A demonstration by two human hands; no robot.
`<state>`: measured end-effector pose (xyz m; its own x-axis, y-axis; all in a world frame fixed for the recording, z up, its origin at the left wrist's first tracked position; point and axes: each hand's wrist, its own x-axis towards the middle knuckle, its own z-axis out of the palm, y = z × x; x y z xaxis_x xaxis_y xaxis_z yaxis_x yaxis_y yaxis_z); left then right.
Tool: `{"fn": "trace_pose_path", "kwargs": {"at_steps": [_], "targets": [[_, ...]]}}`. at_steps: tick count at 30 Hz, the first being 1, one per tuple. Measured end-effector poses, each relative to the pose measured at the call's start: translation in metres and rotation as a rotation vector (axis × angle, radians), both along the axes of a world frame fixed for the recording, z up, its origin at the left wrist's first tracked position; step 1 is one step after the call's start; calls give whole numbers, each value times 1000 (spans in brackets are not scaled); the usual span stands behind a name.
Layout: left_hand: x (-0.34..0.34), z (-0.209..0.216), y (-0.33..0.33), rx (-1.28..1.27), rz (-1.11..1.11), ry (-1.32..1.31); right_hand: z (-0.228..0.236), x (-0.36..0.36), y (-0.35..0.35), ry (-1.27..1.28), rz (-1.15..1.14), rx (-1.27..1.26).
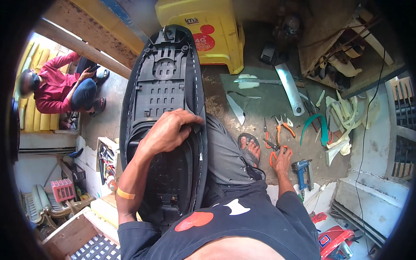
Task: The person trims excess black fabric from a scooter seat using scissors and a staple gun. They then carry the seat outside and install it onto a white scooter, securing it in place.
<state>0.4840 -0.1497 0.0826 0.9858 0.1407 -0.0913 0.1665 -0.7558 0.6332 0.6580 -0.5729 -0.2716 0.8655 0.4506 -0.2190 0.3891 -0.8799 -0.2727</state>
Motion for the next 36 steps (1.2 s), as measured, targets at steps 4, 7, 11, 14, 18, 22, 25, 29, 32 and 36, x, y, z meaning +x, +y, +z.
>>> {"fn": "trace_pose_path", "kwargs": {"at_steps": [4,7,11,14,18,22,25,29,32,36], "targets": [[6,4,-3,191,-23,16,19,8,15,212,-110,-76],[8,-1,3,290,-61,65,2,9,6,142,-43,-46],[7,3,3,291,-70,109,-5,-5,5,32,-9,1],[5,-3,13,288,-114,95,13,4,27,333,-146,156],[6,-7,12,284,-84,79,91,-17,68,995,-457,631],[2,-11,20,274,-77,47,230,-59,129,1329,-165,955],[4,1,14,240,-67,22,286,-91,139,1637,-6,894],[5,-1,14,232,-48,0,271,-119,126,1775,211,858],[4,0,12,245,-60,-39,260,-132,127,1869,134,822],[2,-11,17,233,-71,-43,262,-147,133,1842,21,833]]}}
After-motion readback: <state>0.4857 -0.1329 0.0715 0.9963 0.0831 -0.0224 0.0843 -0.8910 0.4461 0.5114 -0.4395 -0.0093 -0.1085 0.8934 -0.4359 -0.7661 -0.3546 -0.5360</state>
